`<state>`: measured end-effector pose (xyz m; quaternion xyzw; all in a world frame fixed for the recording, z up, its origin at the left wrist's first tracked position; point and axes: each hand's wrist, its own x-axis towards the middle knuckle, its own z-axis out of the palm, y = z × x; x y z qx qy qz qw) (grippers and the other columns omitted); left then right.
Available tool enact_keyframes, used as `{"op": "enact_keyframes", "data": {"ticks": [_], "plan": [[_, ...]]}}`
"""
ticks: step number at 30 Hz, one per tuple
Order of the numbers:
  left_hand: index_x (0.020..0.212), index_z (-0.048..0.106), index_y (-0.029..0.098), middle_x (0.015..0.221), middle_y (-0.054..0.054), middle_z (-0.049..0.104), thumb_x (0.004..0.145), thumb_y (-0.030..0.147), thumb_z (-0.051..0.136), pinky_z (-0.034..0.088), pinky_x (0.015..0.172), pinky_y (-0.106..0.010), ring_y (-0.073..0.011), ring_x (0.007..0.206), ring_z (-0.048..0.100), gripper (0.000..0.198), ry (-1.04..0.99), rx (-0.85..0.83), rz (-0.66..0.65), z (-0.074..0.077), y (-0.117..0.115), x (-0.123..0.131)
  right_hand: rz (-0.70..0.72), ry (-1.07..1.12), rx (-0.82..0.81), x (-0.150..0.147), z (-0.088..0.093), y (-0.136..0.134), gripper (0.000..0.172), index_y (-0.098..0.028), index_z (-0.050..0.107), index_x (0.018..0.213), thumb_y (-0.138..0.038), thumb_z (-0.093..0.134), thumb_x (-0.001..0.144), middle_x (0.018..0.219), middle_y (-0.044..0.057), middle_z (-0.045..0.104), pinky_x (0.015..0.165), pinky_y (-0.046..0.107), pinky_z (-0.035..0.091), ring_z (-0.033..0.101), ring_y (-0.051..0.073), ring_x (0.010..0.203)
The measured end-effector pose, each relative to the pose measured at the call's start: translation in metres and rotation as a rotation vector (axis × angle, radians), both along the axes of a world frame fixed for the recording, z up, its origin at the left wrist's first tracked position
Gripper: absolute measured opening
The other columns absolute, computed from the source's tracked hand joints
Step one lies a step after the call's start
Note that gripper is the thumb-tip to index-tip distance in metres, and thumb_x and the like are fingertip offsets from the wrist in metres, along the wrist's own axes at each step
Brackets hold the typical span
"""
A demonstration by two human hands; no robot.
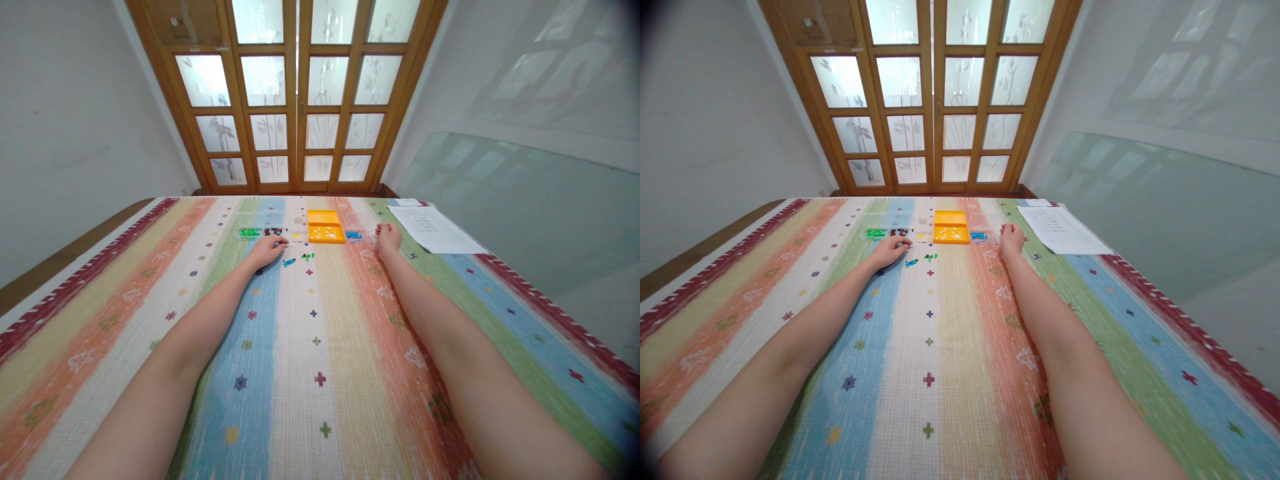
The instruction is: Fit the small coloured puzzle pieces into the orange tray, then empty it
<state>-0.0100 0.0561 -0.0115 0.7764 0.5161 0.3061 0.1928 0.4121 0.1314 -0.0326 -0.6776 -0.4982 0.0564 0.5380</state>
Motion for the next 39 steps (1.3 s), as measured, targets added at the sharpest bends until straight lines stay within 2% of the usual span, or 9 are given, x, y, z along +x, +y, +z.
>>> {"op": "enact_keyframes", "data": {"ticks": [4, 9, 14, 22, 26, 30, 33, 37, 39], "plan": [[0.108, 0.081, 0.023, 0.116, -0.009, 0.078, 0.092, 0.032, 0.062, 0.050, 0.104, -0.042, -0.0273, 0.106, 0.070, 0.025, -0.031, 0.006, -0.004, 0.000, 0.000, 0.001, 0.024, 0.207, -0.060, 0.001, 0.003, 0.001, 0.037, -0.021, 0.070, 0.086, -0.044, 0.042, 0.096, 0.084, 0.012, 0.072, 0.071, 0.036, 0.047, 0.065, 0.023, 0.075], [0.108, 0.080, 0.023, 0.115, -0.008, 0.078, 0.092, 0.030, 0.060, 0.051, 0.104, -0.041, -0.0269, 0.107, 0.069, 0.026, -0.014, 0.006, 0.024, 0.000, -0.002, 0.002, 0.019, 0.252, -0.054, -0.002, 0.005, -0.004, 0.034, -0.024, 0.065, 0.079, -0.047, 0.044, 0.094, 0.084, 0.012, 0.071, 0.072, 0.037, 0.047, 0.066, 0.024, 0.078], [0.107, 0.081, 0.022, 0.111, -0.008, 0.079, 0.092, 0.031, 0.062, 0.053, 0.100, -0.042, -0.0265, 0.099, 0.070, 0.026, -0.018, 0.028, 0.012, 0.000, -0.001, 0.002, 0.121, 0.298, 0.018, 0.001, -0.001, -0.010, 0.033, -0.025, 0.063, 0.079, -0.046, 0.042, 0.093, 0.086, 0.012, 0.071, 0.071, 0.037, 0.049, 0.067, 0.024, 0.079], [0.103, 0.081, 0.024, 0.108, -0.008, 0.079, 0.092, 0.033, 0.063, 0.053, 0.095, -0.040, -0.0253, 0.095, 0.070, 0.023, -0.053, 0.008, 0.033, -0.001, 0.003, -0.001, 0.108, 0.195, 0.030, 0.003, 0.006, -0.023, 0.037, -0.022, 0.067, 0.084, -0.047, 0.042, 0.094, 0.076, 0.008, 0.067, 0.069, 0.036, 0.046, 0.062, 0.023, 0.072], [0.105, 0.080, 0.024, 0.109, -0.008, 0.078, 0.092, 0.033, 0.063, 0.053, 0.096, -0.039, -0.0249, 0.096, 0.070, 0.024, -0.027, 0.028, 0.018, -0.001, 0.001, -0.001, 0.130, 0.011, 0.099, -0.021, 0.025, -0.041, 0.037, -0.020, 0.068, 0.090, -0.043, 0.041, 0.097, 0.078, 0.006, 0.068, 0.072, 0.034, 0.044, 0.062, 0.023, 0.076], [0.105, 0.080, 0.023, 0.109, -0.008, 0.077, 0.093, 0.032, 0.062, 0.051, 0.098, -0.038, -0.0247, 0.101, 0.068, 0.023, 0.074, 0.067, -0.006, 0.002, -0.005, 0.008, 0.387, -0.112, 0.101, -0.067, 0.042, -0.065, 0.034, -0.020, 0.068, 0.088, -0.039, 0.042, 0.100, 0.083, 0.005, 0.070, 0.072, 0.032, 0.043, 0.063, 0.021, 0.078], [0.107, 0.080, 0.022, 0.106, -0.008, 0.076, 0.095, 0.032, 0.061, 0.052, 0.094, -0.036, -0.0234, 0.097, 0.067, 0.024, 0.128, 0.089, -0.044, 0.007, -0.012, 0.020, 0.646, -0.260, -0.048, -0.100, 0.046, -0.079, 0.029, -0.020, 0.068, 0.084, -0.034, 0.048, 0.099, 0.083, 0.005, 0.071, 0.071, 0.030, 0.042, 0.063, 0.021, 0.077], [0.107, 0.079, 0.022, 0.101, -0.007, 0.074, 0.097, 0.030, 0.059, 0.051, 0.089, -0.034, -0.0211, 0.091, 0.066, 0.024, 0.218, 0.114, -0.130, 0.010, -0.018, 0.034, 0.791, -0.402, -0.244, -0.131, 0.044, -0.085, 0.020, -0.019, 0.074, 0.098, -0.024, 0.054, 0.097, 0.103, 0.007, 0.077, 0.079, 0.027, 0.045, 0.066, 0.020, 0.091], [0.105, 0.079, 0.021, 0.102, -0.007, 0.073, 0.097, 0.027, 0.058, 0.051, 0.089, -0.034, -0.0208, 0.093, 0.065, 0.023, 0.243, 0.139, -0.161, 0.009, -0.020, 0.037, 0.782, -0.458, -0.334, -0.140, 0.043, -0.085, 0.019, -0.019, 0.075, 0.100, -0.020, 0.056, 0.096, 0.107, 0.008, 0.078, 0.080, 0.027, 0.045, 0.067, 0.020, 0.093]]}}
